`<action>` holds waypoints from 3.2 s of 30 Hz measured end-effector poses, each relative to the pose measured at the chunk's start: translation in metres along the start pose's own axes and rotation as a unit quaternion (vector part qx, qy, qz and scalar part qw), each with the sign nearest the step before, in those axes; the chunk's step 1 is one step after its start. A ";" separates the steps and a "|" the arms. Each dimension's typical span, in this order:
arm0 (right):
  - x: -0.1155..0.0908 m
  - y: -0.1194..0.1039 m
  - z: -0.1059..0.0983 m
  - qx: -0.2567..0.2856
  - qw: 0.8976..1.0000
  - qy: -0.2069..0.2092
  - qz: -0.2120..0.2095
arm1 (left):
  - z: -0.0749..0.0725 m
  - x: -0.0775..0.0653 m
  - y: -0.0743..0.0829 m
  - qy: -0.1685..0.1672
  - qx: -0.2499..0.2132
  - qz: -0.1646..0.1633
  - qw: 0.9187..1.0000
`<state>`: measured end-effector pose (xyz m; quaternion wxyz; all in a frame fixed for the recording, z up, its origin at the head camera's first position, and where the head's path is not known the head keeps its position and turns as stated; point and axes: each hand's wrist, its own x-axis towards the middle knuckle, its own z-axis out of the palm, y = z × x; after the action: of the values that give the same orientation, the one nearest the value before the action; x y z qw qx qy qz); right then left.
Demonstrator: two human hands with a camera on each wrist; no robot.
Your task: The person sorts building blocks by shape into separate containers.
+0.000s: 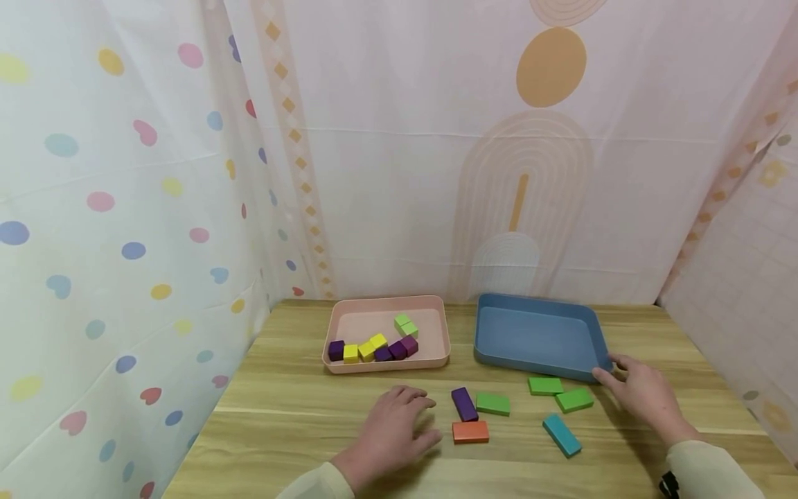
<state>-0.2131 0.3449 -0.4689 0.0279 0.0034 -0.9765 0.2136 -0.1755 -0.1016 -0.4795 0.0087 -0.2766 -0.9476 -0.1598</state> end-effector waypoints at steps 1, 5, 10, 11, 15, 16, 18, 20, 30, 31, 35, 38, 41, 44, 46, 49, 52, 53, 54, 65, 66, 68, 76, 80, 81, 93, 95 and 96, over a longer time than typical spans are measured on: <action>0.000 0.000 -0.001 0.002 1.000 -0.002 0.001 | 0.001 0.002 0.002 0.000 0.001 0.004 1.000; 0.000 0.001 -0.001 0.009 1.000 -0.007 0.004 | 0.008 0.010 0.011 -0.011 0.007 0.022 1.000; 0.001 0.001 0.001 0.008 1.000 -0.001 0.000 | 0.018 0.020 0.019 -0.032 0.018 0.022 0.999; 0.001 0.001 0.001 0.007 1.000 -0.001 -0.001 | 0.020 0.022 0.021 -0.034 0.020 0.020 0.999; 0.001 0.001 0.003 0.007 1.000 -0.003 0.001 | 0.025 0.026 0.024 -0.040 0.031 0.016 0.999; 0.001 0.001 0.003 0.006 1.000 -0.002 0.001 | 0.026 0.027 0.024 -0.040 0.032 0.017 0.999; 0.001 0.000 0.003 0.008 1.000 -0.004 0.002 | 0.028 0.028 0.024 -0.039 0.034 0.020 0.998; 0.001 0.000 0.002 0.010 1.000 -0.007 0.004 | 0.029 0.028 0.023 -0.034 0.034 0.025 0.999; 0.003 0.001 -0.001 0.021 0.999 -0.017 0.021 | 0.029 0.030 0.022 -0.012 0.032 0.040 0.999; 0.003 0.002 -0.001 0.020 1.000 -0.014 0.020 | 0.029 0.030 0.022 -0.012 0.031 0.043 0.999; 0.003 0.002 -0.001 0.019 1.000 -0.007 0.014 | 0.027 0.031 0.019 -0.007 0.031 0.057 0.998; 0.004 0.002 -0.002 0.024 1.000 -0.008 0.015 | 0.021 0.034 0.018 0.012 0.036 0.065 0.997; 0.005 0.002 -0.003 0.032 0.999 -0.012 0.018 | 0.011 0.042 0.018 0.045 0.046 0.063 0.996; 0.006 0.003 -0.004 0.038 0.999 -0.015 0.019 | 0.001 0.057 0.020 0.080 0.050 0.047 0.994; 0.007 0.004 -0.004 0.041 0.999 -0.014 0.019 | -0.006 0.069 0.022 0.095 0.049 0.030 0.994; 0.007 0.004 -0.004 0.045 0.999 -0.012 0.018 | -0.013 0.090 0.025 0.111 0.055 0.009 0.992; 0.007 0.004 -0.003 0.050 0.999 -0.011 0.016 | -0.017 0.112 0.029 0.116 0.070 -0.004 0.991; 0.007 0.004 -0.003 0.051 0.998 -0.012 0.016 | -0.017 0.119 0.030 0.116 0.076 -0.008 0.990; 0.007 0.004 -0.002 0.052 0.998 -0.013 0.016 | -0.017 0.125 0.031 0.117 0.083 -0.012 0.990; 0.008 0.005 -0.001 0.057 0.998 -0.019 0.021 | 0.016 0.170 0.040 0.128 0.119 -0.081 0.981; 0.008 0.005 -0.001 0.056 0.998 -0.020 0.022 | 0.019 0.171 0.042 0.124 0.116 -0.090 0.981; 0.008 0.006 -0.001 0.054 0.998 -0.019 0.023 | 0.023 0.174 0.045 0.121 0.109 -0.106 0.981; 0.008 0.007 -0.002 0.057 0.998 -0.019 0.029 | 0.034 0.181 0.057 0.132 0.091 -0.173 0.972; 0.009 0.008 -0.001 0.058 0.998 -0.017 0.030 | 0.037 0.182 0.059 0.131 0.077 -0.193 0.969; 0.009 0.008 -0.001 0.059 0.998 -0.016 0.030 | 0.037 0.182 0.059 0.130 0.073 -0.194 0.970; 0.008 0.008 -0.001 0.065 0.997 -0.010 0.028 | 0.036 0.173 0.047 0.138 0.043 -0.148 0.978; 0.007 0.008 -0.002 0.065 0.997 -0.011 0.030 | 0.033 0.169 0.045 0.139 0.032 -0.134 0.981; 0.007 0.007 -0.002 0.064 0.997 -0.012 0.031 | 0.031 0.167 0.043 0.142 0.027 -0.125 0.982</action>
<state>-0.2205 0.3525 -0.4699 0.0095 -0.0224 -0.9607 0.2766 -0.2919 0.0298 -0.4788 0.1307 -0.1301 -0.9678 -0.1712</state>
